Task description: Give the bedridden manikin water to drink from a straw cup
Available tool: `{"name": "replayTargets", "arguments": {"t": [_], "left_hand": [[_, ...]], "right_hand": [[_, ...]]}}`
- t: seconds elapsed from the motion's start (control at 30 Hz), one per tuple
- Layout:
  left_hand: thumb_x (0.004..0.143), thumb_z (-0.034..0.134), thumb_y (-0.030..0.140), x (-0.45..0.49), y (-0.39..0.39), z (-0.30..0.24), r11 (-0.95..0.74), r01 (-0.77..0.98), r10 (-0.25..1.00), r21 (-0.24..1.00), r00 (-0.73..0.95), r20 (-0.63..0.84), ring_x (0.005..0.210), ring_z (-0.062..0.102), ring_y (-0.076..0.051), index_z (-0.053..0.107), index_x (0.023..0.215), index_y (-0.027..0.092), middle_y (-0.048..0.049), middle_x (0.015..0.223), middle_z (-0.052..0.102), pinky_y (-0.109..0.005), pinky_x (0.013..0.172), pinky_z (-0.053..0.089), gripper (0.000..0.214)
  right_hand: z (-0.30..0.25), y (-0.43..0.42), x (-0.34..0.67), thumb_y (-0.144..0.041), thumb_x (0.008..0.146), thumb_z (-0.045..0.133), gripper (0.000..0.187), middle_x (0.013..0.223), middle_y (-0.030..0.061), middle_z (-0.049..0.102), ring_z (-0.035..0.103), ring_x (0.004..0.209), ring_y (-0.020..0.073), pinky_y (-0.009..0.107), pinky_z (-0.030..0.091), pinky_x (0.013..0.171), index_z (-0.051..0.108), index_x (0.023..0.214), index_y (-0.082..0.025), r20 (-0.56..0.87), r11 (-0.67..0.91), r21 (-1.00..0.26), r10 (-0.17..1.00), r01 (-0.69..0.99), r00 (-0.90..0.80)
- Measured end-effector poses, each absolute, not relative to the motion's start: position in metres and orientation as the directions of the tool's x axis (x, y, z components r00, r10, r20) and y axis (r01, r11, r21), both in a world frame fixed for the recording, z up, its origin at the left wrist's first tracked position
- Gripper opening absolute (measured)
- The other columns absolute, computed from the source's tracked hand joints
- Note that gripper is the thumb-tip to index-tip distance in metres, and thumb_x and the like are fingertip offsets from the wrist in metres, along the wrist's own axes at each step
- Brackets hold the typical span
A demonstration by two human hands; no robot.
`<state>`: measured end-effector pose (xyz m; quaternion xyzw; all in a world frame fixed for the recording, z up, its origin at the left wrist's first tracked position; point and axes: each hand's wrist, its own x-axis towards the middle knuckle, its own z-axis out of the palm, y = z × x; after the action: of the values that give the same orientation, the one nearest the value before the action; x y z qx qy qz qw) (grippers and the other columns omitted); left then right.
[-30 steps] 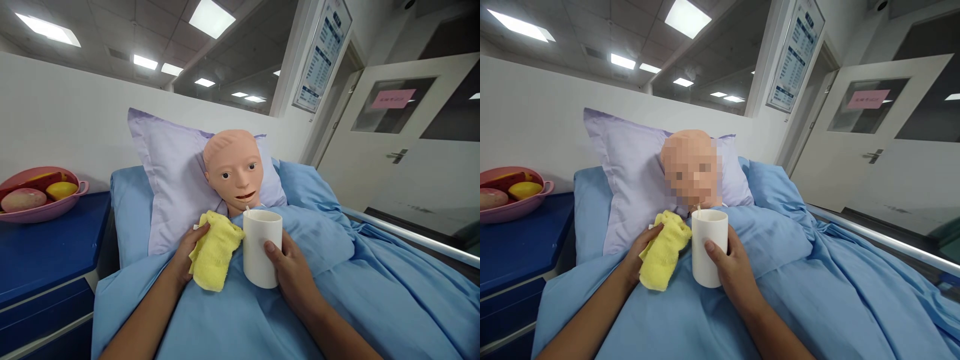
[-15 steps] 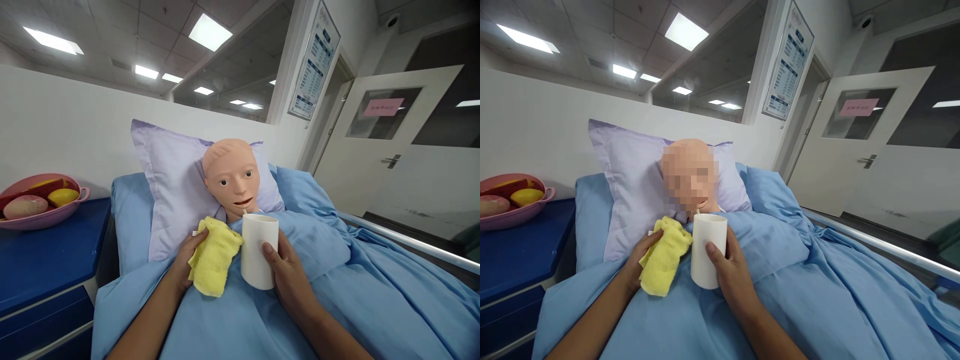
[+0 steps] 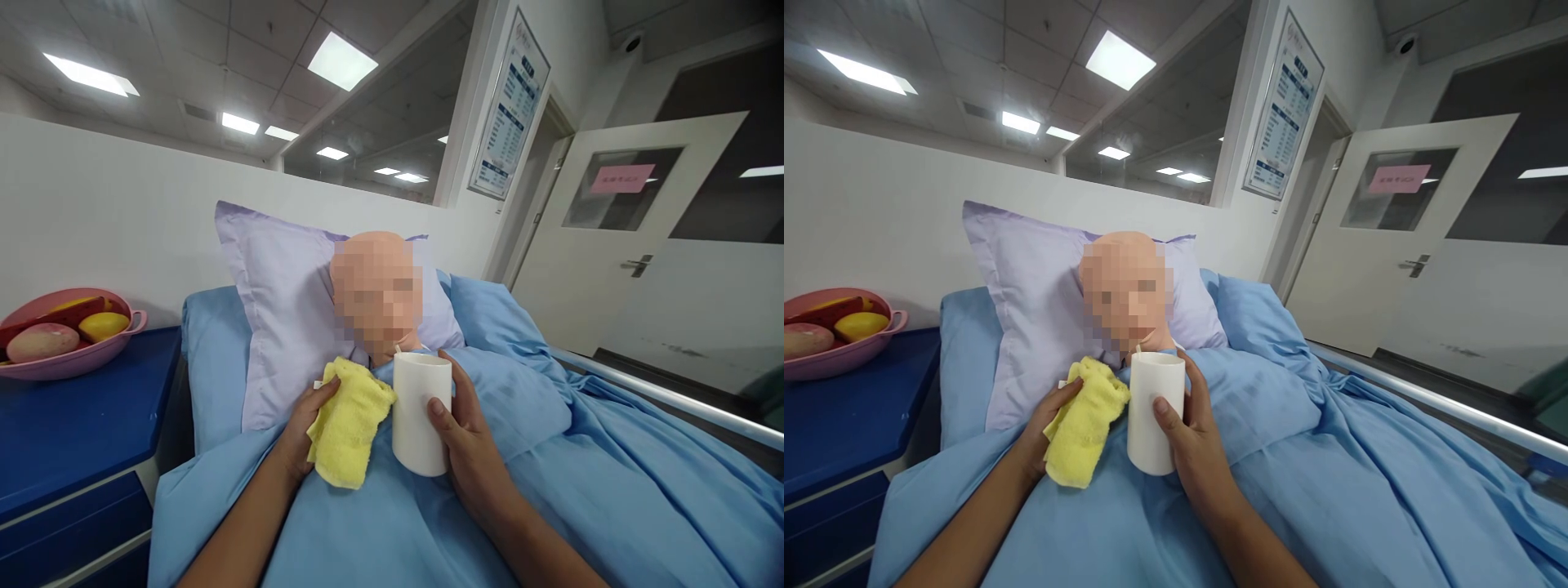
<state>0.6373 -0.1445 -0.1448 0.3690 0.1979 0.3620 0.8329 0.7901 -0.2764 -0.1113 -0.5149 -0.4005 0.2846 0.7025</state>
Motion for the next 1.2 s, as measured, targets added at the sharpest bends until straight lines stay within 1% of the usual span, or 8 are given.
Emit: {"name": "replayTargets", "arguments": {"t": [0.07, 0.13, 0.47, 0.73, 0.93, 1.0, 1.1, 1.2], "left_hand": [[0.081, 0.07, 0.036, 0.637, -0.145, -0.145, 0.464, -0.452, 0.748, 0.762, 0.661, -0.063, 0.053, 0.068, -0.02, 0.061, 0.099, 0.015, -0.0049, 0.067, 0.071, -0.029, 0.051, 0.054, 0.029], [0.081, 0.07, 0.035, 0.637, -0.145, -0.144, 0.461, -0.457, 0.749, 0.761, 0.66, -0.057, 0.053, 0.068, -0.02, 0.062, 0.098, 0.015, -0.0045, 0.066, 0.071, -0.028, 0.051, 0.054, 0.028], [0.08, 0.072, 0.037, 0.637, -0.143, -0.146, 0.477, -0.478, 0.738, 0.737, 0.673, -0.041, 0.057, 0.069, -0.019, 0.062, 0.096, 0.015, -0.0053, 0.069, 0.071, -0.026, 0.052, 0.053, 0.029], [0.081, 0.07, 0.036, 0.637, -0.144, -0.145, 0.464, -0.474, 0.746, 0.748, 0.664, -0.042, 0.057, 0.069, -0.019, 0.061, 0.094, 0.015, -0.0055, 0.069, 0.071, -0.025, 0.052, 0.052, 0.026], [0.083, 0.068, 0.036, 0.637, -0.143, -0.143, 0.453, -0.463, 0.746, 0.762, 0.665, -0.04, 0.055, 0.068, -0.019, 0.061, 0.093, 0.016, -0.005, 0.068, 0.071, -0.026, 0.052, 0.053, 0.024], [0.082, 0.069, 0.036, 0.637, -0.144, -0.143, 0.446, -0.468, 0.751, 0.763, 0.66, -0.034, 0.056, 0.068, -0.019, 0.061, 0.094, 0.016, -0.0048, 0.069, 0.071, -0.027, 0.052, 0.053, 0.024], [0.081, 0.07, 0.037, 0.637, -0.144, -0.145, 0.449, -0.466, 0.748, 0.762, 0.663, -0.035, 0.055, 0.068, -0.019, 0.061, 0.094, 0.016, -0.0047, 0.068, 0.071, -0.027, 0.052, 0.053, 0.026], [0.08, 0.07, 0.039, 0.637, -0.143, -0.146, 0.447, -0.458, 0.746, 0.768, 0.665, -0.038, 0.056, 0.068, -0.02, 0.061, 0.096, 0.015, -0.0052, 0.069, 0.071, -0.028, 0.052, 0.054, 0.03]], "right_hand": [[-0.109, -0.277, 0.788, -0.056, 0.079, 0.07, 0.078, 0.128, 0.0056, 0.061, 0.063, 0.106, 0.0253, 0.036, 0.058, 0.079, 0.033, 0.144, -0.037, 0.277, 0.315, -0.949, 0.81, 0.015, 0.517], [-0.108, -0.277, 0.787, -0.056, 0.079, 0.07, 0.077, 0.125, 0.0055, 0.062, 0.062, 0.106, 0.0252, 0.036, 0.058, 0.08, 0.033, 0.143, -0.037, 0.286, 0.322, -0.946, 0.808, 0.019, 0.516], [-0.114, -0.277, 0.792, -0.055, 0.078, 0.071, 0.076, 0.125, 0.0054, 0.062, 0.064, 0.104, 0.0265, 0.038, 0.059, 0.076, 0.034, 0.142, -0.038, 0.28, 0.302, -0.952, 0.813, 0.043, 0.511], [-0.111, -0.276, 0.789, -0.055, 0.076, 0.073, 0.078, 0.128, 0.0054, 0.06, 0.063, 0.107, 0.0274, 0.038, 0.059, 0.078, 0.034, 0.141, -0.038, 0.273, 0.304, -0.952, 0.812, 0.024, 0.516], [-0.111, -0.276, 0.789, -0.055, 0.075, 0.074, 0.08, 0.126, 0.0057, 0.062, 0.064, 0.105, 0.0275, 0.039, 0.058, 0.079, 0.033, 0.142, -0.037, 0.266, 0.302, -0.953, 0.807, 0.018, 0.527], [-0.114, -0.275, 0.791, -0.054, 0.075, 0.074, 0.077, 0.126, 0.0061, 0.063, 0.064, 0.107, 0.0282, 0.04, 0.058, 0.081, 0.038, 0.14, -0.035, 0.26, 0.292, -0.956, 0.81, 0.023, 0.526], [-0.117, -0.275, 0.794, -0.052, 0.077, 0.074, 0.065, 0.127, 0.0062, 0.063, 0.06, 0.115, 0.0288, 0.041, 0.054, 0.092, 0.049, 0.133, -0.031, 0.258, 0.277, -0.96, 0.817, 0.041, 0.515], [-0.118, -0.275, 0.795, -0.052, 0.079, 0.072, 0.06, 0.127, 0.0055, 0.064, 0.06, 0.117, 0.0288, 0.04, 0.052, 0.095, 0.051, 0.131, -0.03, 0.245, 0.261, -0.964, 0.825, 0.042, 0.509]]}}
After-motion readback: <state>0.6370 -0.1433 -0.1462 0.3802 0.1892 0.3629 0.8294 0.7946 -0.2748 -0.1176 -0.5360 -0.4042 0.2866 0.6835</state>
